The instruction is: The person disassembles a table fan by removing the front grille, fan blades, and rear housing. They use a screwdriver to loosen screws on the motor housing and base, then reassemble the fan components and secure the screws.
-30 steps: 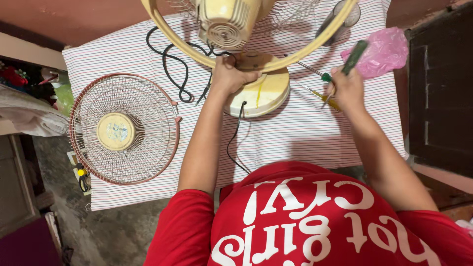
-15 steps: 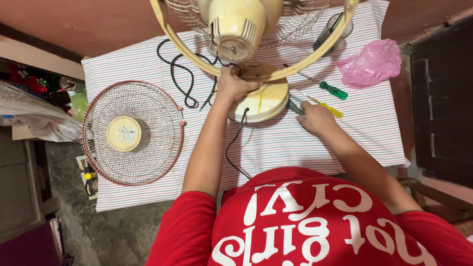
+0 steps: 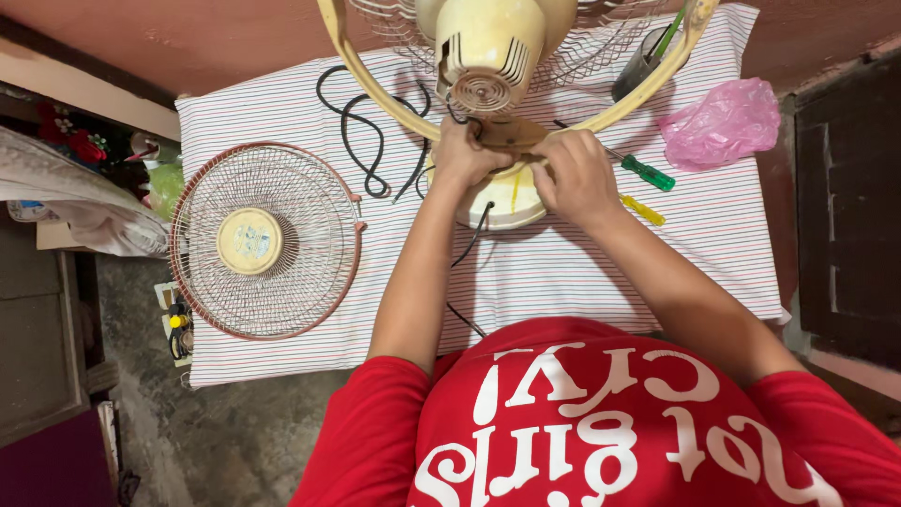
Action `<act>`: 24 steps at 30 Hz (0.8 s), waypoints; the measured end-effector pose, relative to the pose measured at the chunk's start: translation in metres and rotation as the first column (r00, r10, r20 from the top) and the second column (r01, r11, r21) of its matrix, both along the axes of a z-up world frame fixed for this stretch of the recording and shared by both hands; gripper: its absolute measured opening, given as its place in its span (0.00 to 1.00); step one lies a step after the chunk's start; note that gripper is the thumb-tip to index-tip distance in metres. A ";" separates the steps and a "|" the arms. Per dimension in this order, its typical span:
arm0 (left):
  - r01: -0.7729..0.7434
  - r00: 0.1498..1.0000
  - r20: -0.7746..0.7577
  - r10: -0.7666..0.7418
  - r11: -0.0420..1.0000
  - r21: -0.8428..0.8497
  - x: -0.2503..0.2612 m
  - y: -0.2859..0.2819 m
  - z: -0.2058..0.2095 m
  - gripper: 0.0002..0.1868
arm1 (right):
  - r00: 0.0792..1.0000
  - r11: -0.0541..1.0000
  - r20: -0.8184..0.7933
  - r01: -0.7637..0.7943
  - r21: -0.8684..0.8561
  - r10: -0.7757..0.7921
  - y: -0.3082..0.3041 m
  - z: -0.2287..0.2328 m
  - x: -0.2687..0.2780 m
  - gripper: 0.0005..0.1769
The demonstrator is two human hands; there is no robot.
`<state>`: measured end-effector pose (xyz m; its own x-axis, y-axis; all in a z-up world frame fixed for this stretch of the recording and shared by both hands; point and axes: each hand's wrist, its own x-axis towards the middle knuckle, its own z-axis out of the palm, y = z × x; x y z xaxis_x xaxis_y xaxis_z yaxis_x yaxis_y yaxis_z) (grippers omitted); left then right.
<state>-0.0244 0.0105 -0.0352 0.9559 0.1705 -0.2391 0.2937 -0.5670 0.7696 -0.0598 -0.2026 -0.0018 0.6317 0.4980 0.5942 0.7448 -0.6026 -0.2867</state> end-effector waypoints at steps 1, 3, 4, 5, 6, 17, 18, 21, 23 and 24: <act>0.013 0.999 -0.034 -0.010 0.998 0.069 0.001 0.000 0.003 0.44 | 1.000 0.999 -0.019 -0.022 0.038 0.023 0.003 0.003 0.000 0.12; 0.024 0.996 -0.083 -0.012 0.989 0.145 0.003 -0.001 0.007 0.43 | 1.000 0.998 0.008 -0.025 0.060 0.025 0.002 0.003 -0.004 0.12; 0.020 0.995 -0.097 -0.005 0.988 0.153 0.003 -0.003 0.008 0.43 | 0.999 0.997 0.022 -0.027 0.071 0.025 -0.002 0.000 -0.007 0.12; 0.020 0.994 -0.111 -0.003 0.987 0.159 0.003 -0.006 0.010 0.43 | 1.000 0.997 -0.008 -0.005 0.071 0.005 -0.008 -0.005 -0.010 0.12; 0.019 0.994 -0.106 -0.002 0.987 0.162 0.003 -0.010 0.011 0.44 | 0.999 0.997 -0.038 0.018 0.072 -0.015 -0.016 -0.011 -0.013 0.12; 0.036 0.981 -0.193 0.007 0.975 0.218 0.007 -0.025 0.032 0.42 | 0.880 0.914 -0.422 0.033 -0.405 -0.219 -0.079 -0.077 -0.042 0.26; 0.028 0.982 -0.190 0.013 0.976 0.216 0.007 -0.025 0.033 0.43 | 0.841 0.902 -0.479 0.023 -0.431 -0.251 -0.076 -0.075 -0.039 0.26; 0.014 0.982 -0.186 0.025 0.979 0.205 0.007 -0.025 0.033 0.44 | 0.810 0.893 -0.539 -0.044 -0.449 -0.232 -0.071 -0.063 -0.031 0.27; 0.006 0.980 -0.194 0.033 0.981 0.195 0.008 -0.025 0.033 0.44 | 0.806 0.855 -0.555 -0.128 -0.503 -0.206 -0.066 -0.057 -0.024 0.28; 0.005 0.980 -0.196 0.034 0.981 0.194 0.008 -0.025 0.032 0.44 | 0.798 0.809 -0.565 -0.183 -0.558 -0.209 -0.063 -0.057 -0.022 0.28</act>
